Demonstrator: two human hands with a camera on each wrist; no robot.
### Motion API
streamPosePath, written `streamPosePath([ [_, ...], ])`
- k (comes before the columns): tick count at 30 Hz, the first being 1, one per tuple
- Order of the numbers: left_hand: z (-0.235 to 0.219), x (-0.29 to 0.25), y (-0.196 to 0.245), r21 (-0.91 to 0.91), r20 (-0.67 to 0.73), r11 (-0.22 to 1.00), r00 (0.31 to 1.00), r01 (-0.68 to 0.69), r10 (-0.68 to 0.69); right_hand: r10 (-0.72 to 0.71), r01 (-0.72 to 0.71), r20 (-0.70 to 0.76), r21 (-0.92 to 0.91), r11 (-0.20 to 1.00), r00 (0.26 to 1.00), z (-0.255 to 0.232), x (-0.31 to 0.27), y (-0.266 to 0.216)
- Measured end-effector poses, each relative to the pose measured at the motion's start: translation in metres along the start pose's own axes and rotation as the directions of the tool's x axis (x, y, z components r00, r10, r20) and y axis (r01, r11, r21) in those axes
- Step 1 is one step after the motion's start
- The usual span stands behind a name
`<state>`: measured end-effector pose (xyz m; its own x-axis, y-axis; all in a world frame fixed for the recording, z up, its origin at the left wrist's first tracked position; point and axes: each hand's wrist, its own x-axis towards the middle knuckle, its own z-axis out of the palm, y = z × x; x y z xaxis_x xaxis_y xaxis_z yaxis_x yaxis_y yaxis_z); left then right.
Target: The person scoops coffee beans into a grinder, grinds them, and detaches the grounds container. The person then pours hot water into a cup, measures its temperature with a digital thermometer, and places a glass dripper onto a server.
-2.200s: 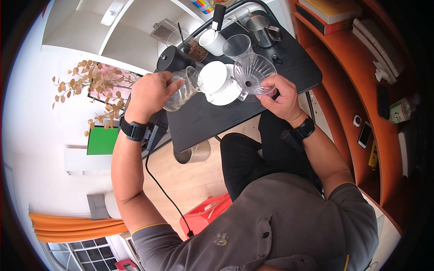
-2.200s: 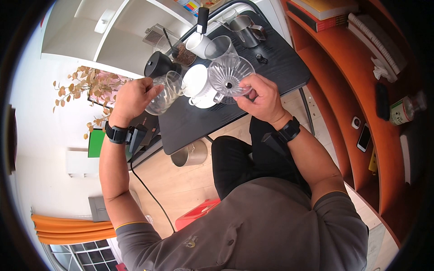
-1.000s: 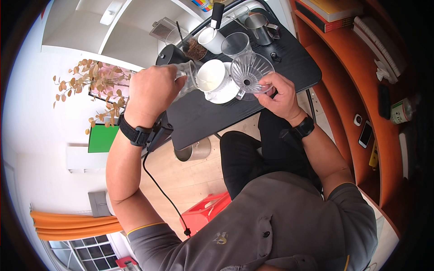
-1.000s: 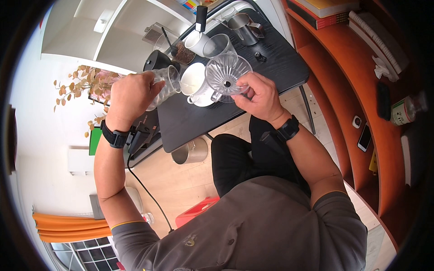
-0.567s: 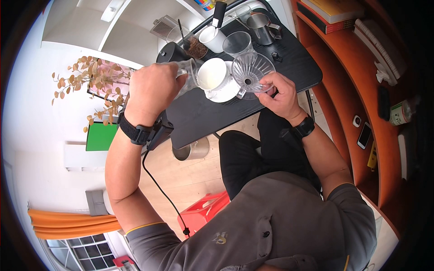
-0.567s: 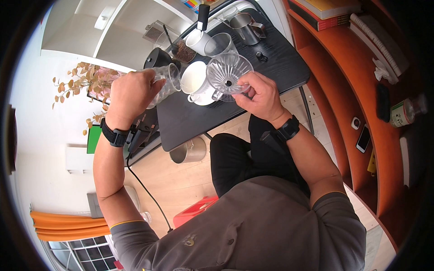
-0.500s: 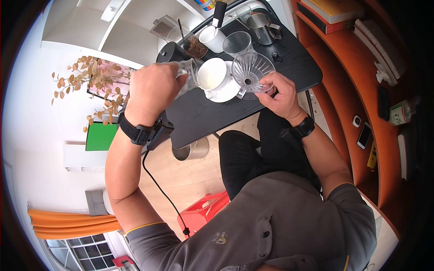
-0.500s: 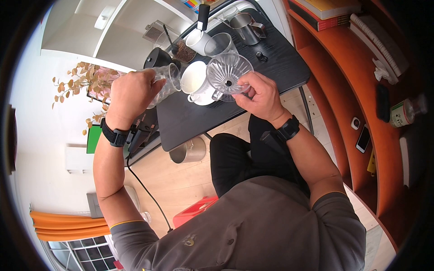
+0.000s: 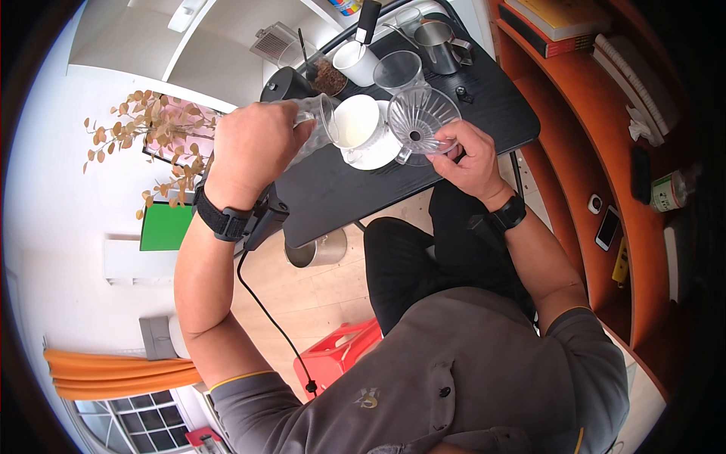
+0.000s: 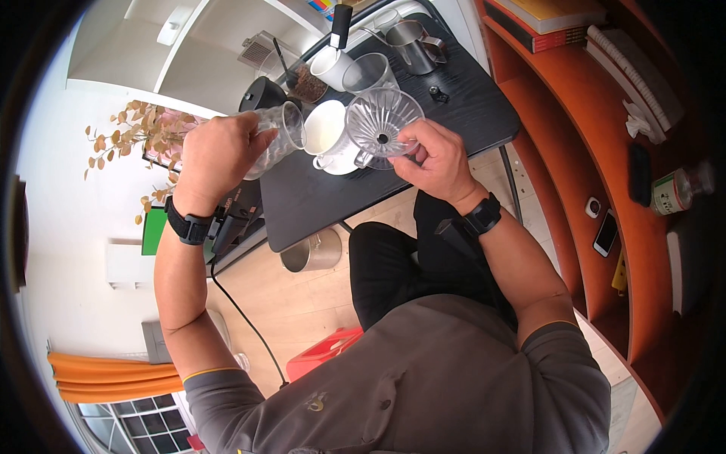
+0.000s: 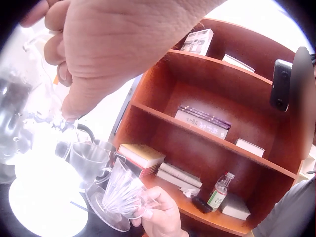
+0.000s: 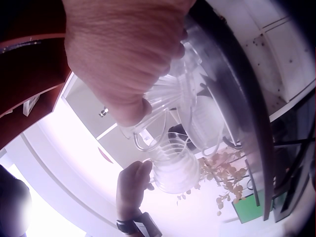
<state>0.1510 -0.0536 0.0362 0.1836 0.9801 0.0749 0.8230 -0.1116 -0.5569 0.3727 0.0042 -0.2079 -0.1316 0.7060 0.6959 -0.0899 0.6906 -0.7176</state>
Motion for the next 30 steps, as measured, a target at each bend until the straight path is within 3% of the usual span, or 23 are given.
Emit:
streamPosePath([
  [18, 0.005, -0.003, -0.006, -0.093, 0.024, 0.996, 1.0, 0.013, -0.011, -0.004, 0.004, 0.011, -0.011, 1.0, 1.0, 0.0, 0.0, 0.0],
  [27, 0.023, -0.029, -0.034, -0.387, 0.045, 0.909, 0.987, 0.157, -0.152, 0.011, -0.011, 0.023, -0.008, 1.0, 1.0, -0.001, 0.0, -0.001],
  [29, 0.039, -0.042, -0.049, -0.595, 0.116, 0.759, 0.963, 0.264, -0.245, 0.015, -0.015, 0.034, -0.012, 1.0, 0.999, 0.0, 0.0, -0.001],
  [30, 0.048, -0.05, -0.054, -0.596, 0.116, 0.758, 0.962, 0.266, -0.247, 0.026, -0.025, 0.021, -0.006, 1.0, 0.999, 0.001, 0.0, 0.0],
])
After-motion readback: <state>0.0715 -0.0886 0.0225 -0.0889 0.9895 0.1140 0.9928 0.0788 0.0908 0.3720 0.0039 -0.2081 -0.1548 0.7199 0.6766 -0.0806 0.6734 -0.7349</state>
